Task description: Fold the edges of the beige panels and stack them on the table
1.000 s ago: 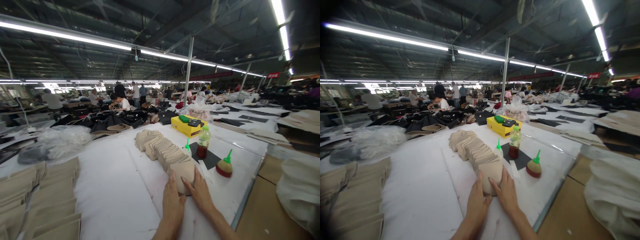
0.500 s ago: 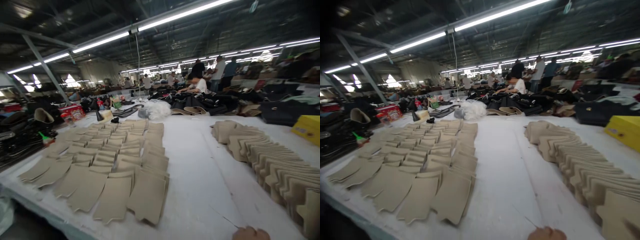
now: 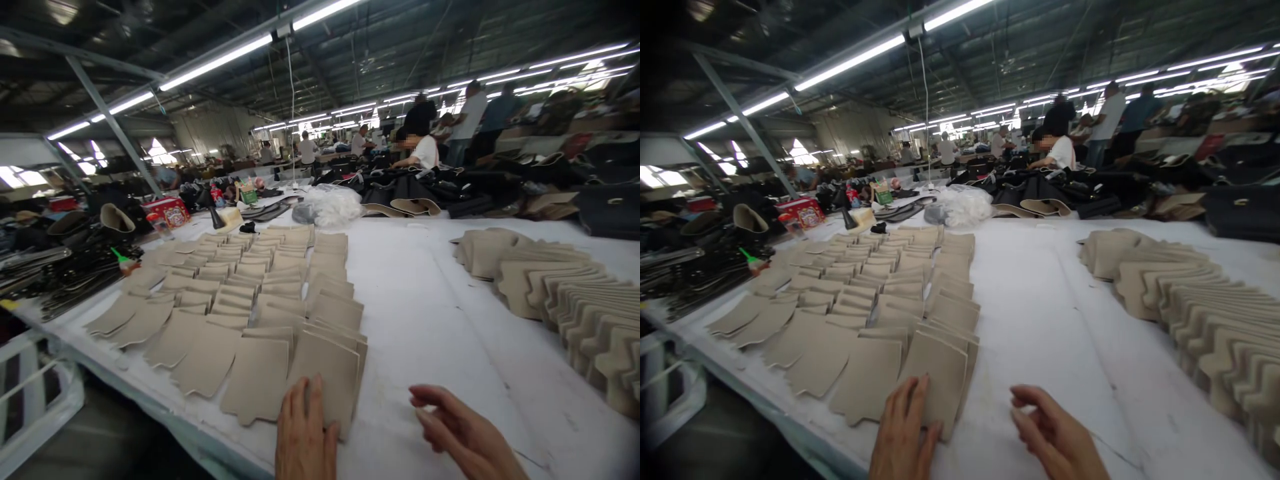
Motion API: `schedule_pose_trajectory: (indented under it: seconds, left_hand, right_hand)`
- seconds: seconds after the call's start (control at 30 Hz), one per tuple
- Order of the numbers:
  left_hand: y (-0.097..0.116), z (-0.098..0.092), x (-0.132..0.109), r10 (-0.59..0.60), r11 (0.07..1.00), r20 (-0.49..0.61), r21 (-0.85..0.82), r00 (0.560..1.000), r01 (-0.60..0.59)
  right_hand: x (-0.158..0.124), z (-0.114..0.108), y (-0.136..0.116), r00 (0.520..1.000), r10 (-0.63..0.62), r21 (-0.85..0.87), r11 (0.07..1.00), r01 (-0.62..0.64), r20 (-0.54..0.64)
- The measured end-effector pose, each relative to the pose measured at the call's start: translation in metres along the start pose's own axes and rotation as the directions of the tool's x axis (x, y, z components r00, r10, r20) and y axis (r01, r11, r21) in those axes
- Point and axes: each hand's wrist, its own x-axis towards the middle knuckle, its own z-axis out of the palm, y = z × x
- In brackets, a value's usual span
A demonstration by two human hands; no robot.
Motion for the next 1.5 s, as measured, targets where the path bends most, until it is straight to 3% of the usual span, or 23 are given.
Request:
schedule_pose_trajectory:
  seconds: [0.07,0.17,0.33,0.5,0.6,0.67,0.7,0.77,0.83,0.9,0.97,1.07,1.23,1.3,1.4,1.5]
  left_hand:
    - [0.004,0.006,-0.006,0.012,1.0,-0.016,0.008,1.0,-0.012]
    - [0.009,0.013,-0.011,0.041,0.999,-0.037,-0.001,0.998,-0.041]
    - [0.01,0.02,-0.018,0.083,0.996,-0.048,-0.035,0.995,-0.084]
    - [0.013,0.012,-0.018,0.134,0.97,-0.053,-0.2,0.99,-0.142]
    - [0.015,-0.013,-0.001,0.159,0.918,-0.09,-0.353,0.983,-0.181]
    - [0.018,-0.034,0.02,0.114,0.897,-0.103,-0.418,0.988,-0.147]
    - [0.02,-0.043,0.031,0.091,0.884,-0.074,-0.453,0.993,-0.115]
    - [0.027,-0.057,0.054,0.127,0.851,0.102,-0.522,0.987,-0.055]
    - [0.036,-0.061,0.072,0.22,0.815,0.368,-0.578,0.903,0.037]
    - [0.045,-0.057,0.083,0.303,0.778,0.582,-0.609,0.754,0.157]
    - [0.052,-0.048,0.088,0.363,0.73,0.696,-0.626,0.619,0.275]
    - [0.055,-0.038,0.09,0.432,0.67,0.76,-0.631,0.486,0.391]
    - [0.05,-0.034,0.087,0.441,0.626,0.825,-0.565,0.354,0.538]
    - [0.048,-0.032,0.082,0.417,0.614,0.855,-0.516,0.309,0.597]
    - [0.049,-0.028,0.073,0.388,0.586,0.884,-0.455,0.261,0.67]
    - [0.05,-0.024,0.065,0.378,0.543,0.893,-0.427,0.243,0.723]
  right_hand:
    - [0.019,0.028,-0.025,0.996,0.047,0.037,0.998,-0.049,0.071]
    - [0.043,0.063,-0.049,0.997,0.066,-0.055,0.996,-0.065,0.031]
    - [0.06,0.082,-0.045,0.996,0.087,-0.107,0.99,-0.088,-0.011]
    - [0.061,0.065,-0.041,0.997,0.021,-0.038,0.999,-0.018,0.072]
    - [0.049,0.041,-0.036,0.989,0.004,0.031,0.999,-0.008,0.15]
    - [0.034,0.022,-0.028,0.967,0.046,0.108,0.991,-0.075,0.25]
    - [0.026,0.014,-0.023,0.95,0.069,0.151,0.981,-0.12,0.304]
    - [0.009,0.0,-0.015,0.917,0.097,0.229,0.953,-0.197,0.386]
    - [-0.006,-0.009,-0.009,0.902,0.109,0.268,0.934,-0.237,0.418]
    - [-0.017,-0.014,-0.005,0.896,0.113,0.29,0.922,-0.255,0.429]
    - [-0.024,-0.017,-0.004,0.894,0.119,0.301,0.915,-0.267,0.432]
    - [-0.03,-0.019,-0.003,0.897,0.13,0.287,0.92,-0.268,0.422]
    - [-0.037,-0.021,0.002,0.884,0.142,0.155,0.96,-0.232,0.444]
    - [-0.039,-0.021,-0.001,0.902,0.127,0.034,0.987,-0.154,0.412]
    - [-0.041,-0.02,-0.018,0.955,-0.069,-0.179,0.976,0.125,0.289]
    - [-0.041,-0.015,-0.04,0.904,-0.275,-0.332,0.862,0.383,0.327]
